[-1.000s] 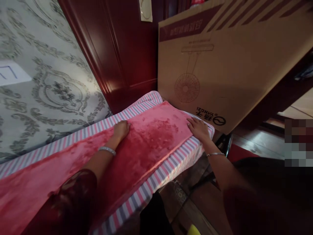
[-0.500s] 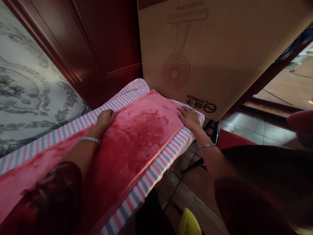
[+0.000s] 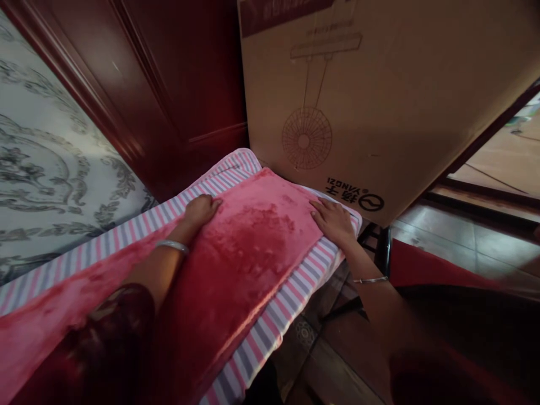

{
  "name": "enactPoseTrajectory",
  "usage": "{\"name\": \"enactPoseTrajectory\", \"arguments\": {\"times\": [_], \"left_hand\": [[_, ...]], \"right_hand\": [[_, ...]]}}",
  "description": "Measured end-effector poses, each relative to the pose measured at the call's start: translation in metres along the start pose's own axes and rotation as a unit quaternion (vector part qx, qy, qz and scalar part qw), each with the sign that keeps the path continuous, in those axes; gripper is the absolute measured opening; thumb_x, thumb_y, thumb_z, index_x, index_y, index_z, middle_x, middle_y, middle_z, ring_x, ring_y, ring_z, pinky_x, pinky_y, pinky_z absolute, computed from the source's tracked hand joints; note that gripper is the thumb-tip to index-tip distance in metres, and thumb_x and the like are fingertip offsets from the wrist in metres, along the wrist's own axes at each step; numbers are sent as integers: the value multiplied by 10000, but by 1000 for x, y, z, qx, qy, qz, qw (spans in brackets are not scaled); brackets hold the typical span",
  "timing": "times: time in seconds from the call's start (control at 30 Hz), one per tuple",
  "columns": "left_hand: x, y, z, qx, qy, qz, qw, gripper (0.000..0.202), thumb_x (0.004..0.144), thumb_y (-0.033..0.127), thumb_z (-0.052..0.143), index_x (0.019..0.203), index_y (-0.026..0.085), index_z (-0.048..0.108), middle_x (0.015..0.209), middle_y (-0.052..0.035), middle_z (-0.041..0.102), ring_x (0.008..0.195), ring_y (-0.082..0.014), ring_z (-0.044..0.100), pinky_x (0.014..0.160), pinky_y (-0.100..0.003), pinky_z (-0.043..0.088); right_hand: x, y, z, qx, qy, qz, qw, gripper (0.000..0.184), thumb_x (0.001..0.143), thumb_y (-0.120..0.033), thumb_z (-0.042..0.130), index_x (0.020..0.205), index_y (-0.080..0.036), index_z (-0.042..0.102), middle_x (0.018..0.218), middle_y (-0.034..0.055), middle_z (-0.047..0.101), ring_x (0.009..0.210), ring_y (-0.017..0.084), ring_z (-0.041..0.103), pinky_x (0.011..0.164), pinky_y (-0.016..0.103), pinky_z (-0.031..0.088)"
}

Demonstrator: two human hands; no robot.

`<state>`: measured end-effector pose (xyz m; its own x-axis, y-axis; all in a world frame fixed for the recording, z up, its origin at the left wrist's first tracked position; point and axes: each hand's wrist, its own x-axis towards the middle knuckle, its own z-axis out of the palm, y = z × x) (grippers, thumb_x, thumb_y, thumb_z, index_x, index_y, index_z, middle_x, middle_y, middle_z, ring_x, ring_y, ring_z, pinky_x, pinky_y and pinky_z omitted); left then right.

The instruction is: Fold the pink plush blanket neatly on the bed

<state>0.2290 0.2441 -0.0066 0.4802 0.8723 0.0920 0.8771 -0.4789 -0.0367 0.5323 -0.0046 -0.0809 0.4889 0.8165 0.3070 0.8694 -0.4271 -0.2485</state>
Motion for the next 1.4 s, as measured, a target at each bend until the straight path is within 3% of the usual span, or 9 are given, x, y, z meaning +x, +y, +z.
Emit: {"name": "enactPoseTrajectory", "arguments": {"times": [0.17,0.3,0.4,0.77,0.93,1.1,1.2,1.3,1.4], "left_hand": [[11,5,7,-23,39,-55,997,434,1033,418,332,1156,179,673,1234,-181,720,1160,-320,666,912,-382,501],[20,-5,7,-43,7,-45,998,432,1014,484,375,1124,208,688,1243,-162,726,1172,-309,665,934,-378,497],[34,1,3,-65,-7,-32,997,499,1020,502,333,1138,188,702,1285,-174,710,1200,-307,653,967,-390,490],[105,101,7,-116,-19,40,992,477,1032,447,387,1246,143,687,1355,-177,676,1258,-277,625,982,-331,471],[133,127,18,-136,-4,47,990,434,1017,436,445,1210,146,704,1308,-169,701,1214,-283,645,930,-325,486],[146,130,35,-131,36,16,991,397,1032,310,370,1227,170,686,1292,-182,698,1226,-312,633,966,-394,470],[150,127,39,-127,43,12,991,383,1020,341,405,1217,184,693,1295,-172,698,1236,-324,623,973,-401,471],[151,125,35,-135,22,6,991,385,1015,387,425,1202,195,701,1306,-155,698,1233,-316,623,968,-384,479],[147,121,26,-167,-14,7,986,452,1023,421,413,1318,162,638,1357,-160,667,1247,-297,612,990,-361,474]], "right_hand": [[1,3,4,-3,4,-8,1000,534,1050,-468,307,1486,-300,564,1578,46,493,1359,331,479,1100,535,418],[1,4,6,-5,10,-11,1000,526,1049,-467,305,1466,-307,584,1563,43,511,1359,330,478,1097,543,424],[1,4,8,-9,20,-15,1000,521,1050,-469,306,1458,-312,590,1555,44,520,1354,328,486,1087,541,434],[3,7,11,-15,29,-25,999,517,1051,-478,300,1455,-340,591,1551,31,521,1347,323,495,1075,528,443],[3,10,12,-6,31,-31,999,526,1052,-494,289,1473,-357,572,1569,20,501,1360,325,484,1079,546,443],[3,12,11,-9,20,-31,999,533,1056,-507,283,1485,-355,561,1590,7,475,1367,328,473,1085,546,441],[2,13,12,-8,27,-28,999,549,1061,-519,265,1499,-343,545,1590,21,473,1358,322,482,1099,538,428],[2,16,14,-1,42,-22,999,573,1063,-530,246,1518,-322,525,1581,52,480,1364,322,479,1108,530,417],[1,17,13,0,45,-11,999,600,1069,-520,203,1539,-290,496,1572,77,485,1377,321,467,1112,524,410]]}}
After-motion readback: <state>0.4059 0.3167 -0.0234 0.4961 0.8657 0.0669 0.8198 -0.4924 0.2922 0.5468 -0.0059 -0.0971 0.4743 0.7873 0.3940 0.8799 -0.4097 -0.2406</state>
